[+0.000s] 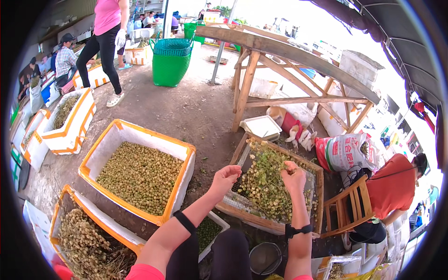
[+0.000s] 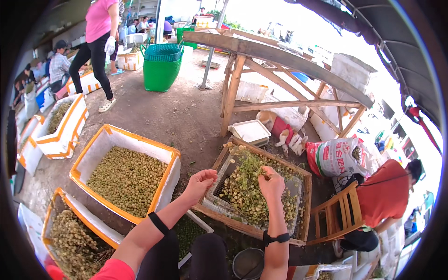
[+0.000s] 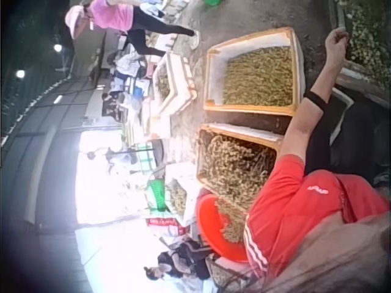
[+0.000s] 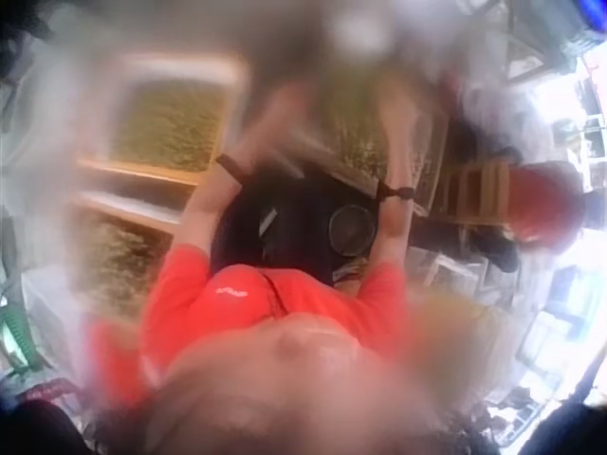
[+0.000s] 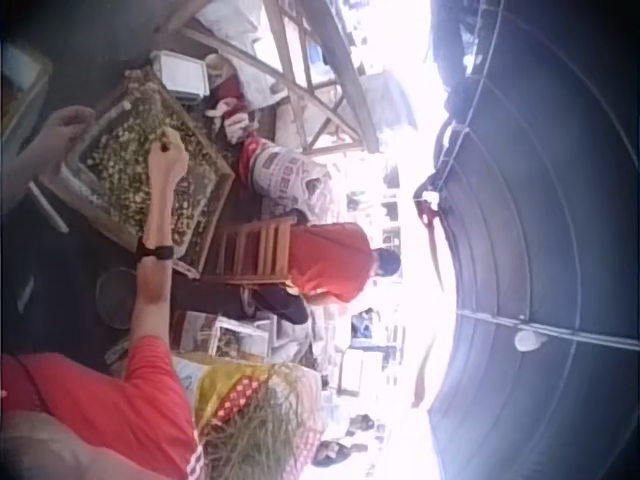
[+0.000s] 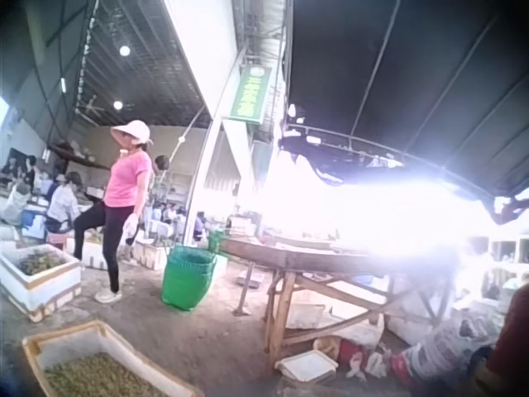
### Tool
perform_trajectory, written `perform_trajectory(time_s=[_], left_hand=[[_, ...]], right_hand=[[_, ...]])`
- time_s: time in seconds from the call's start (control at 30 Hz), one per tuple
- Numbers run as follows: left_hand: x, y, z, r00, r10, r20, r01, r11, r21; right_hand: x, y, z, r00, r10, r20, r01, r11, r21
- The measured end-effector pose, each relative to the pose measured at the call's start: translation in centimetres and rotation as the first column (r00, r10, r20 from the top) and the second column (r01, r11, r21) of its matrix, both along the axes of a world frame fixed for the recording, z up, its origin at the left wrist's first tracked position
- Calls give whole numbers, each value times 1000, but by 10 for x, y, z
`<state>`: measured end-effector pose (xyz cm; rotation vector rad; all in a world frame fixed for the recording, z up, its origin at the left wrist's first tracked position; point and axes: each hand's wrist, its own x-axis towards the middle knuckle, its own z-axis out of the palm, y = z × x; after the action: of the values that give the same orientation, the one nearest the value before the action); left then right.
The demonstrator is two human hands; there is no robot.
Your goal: Picking individual longan fruits from their branches and sorting them into containers.
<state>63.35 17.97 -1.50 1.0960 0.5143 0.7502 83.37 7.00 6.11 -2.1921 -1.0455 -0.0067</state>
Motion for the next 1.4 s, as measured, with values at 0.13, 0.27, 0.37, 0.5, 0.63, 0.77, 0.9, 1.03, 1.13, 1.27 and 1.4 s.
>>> perform_trajectory(time_s=[0.13, 0.27, 0.37, 0.5, 0.63, 0.77, 0.9, 1.03, 1.13, 1.27, 1.4], left_hand=[[27, 8, 7, 997, 43, 63, -32, 985, -168], [30, 17, -9, 977, 174, -122, -193, 966, -172], [28, 15, 1, 972, 167, 164, -47, 826, -561], [30, 23, -4, 951, 39, 307, 139, 831, -538], [35, 13, -23, 976, 38, 213, 82, 847, -526], [34, -15, -35, 962, 96, 254, 80, 795, -602], [10, -25, -37, 1000, -23, 21, 30, 857, -515], [-15, -22, -51, 989, -43, -140, 27, 993, -119], [-29, -19, -50, 991, -69, -116, 53, 989, -136], [-35, -24, -51, 976, -66, 209, 154, 885, -439], [-37, -24, -47, 905, -94, 414, 317, 799, -510]], right_hand=[[-8, 2, -17, 996, 44, -80, -40, 998, 46], [-12, -4, -23, 973, 116, -198, -101, 991, 83], [-11, -16, -22, 972, 198, -124, -187, 978, 97], [-12, -22, -13, 946, 323, -17, -324, 945, -45], [-20, -25, -13, 892, 352, 283, -296, 929, -221], [-57, 1, -34, 882, 296, 366, -186, 934, -306], [-51, 16, -87, 897, 364, 249, -281, 907, -313], [-55, 11, -85, 888, 360, 286, -296, 924, -243], [-67, 10, -70, 889, 398, 224, -344, 906, -246], [-58, 11, -76, 909, 358, 212, -314, 924, -217], [-54, 14, -68, 935, 304, 181, -232, 913, -337]])
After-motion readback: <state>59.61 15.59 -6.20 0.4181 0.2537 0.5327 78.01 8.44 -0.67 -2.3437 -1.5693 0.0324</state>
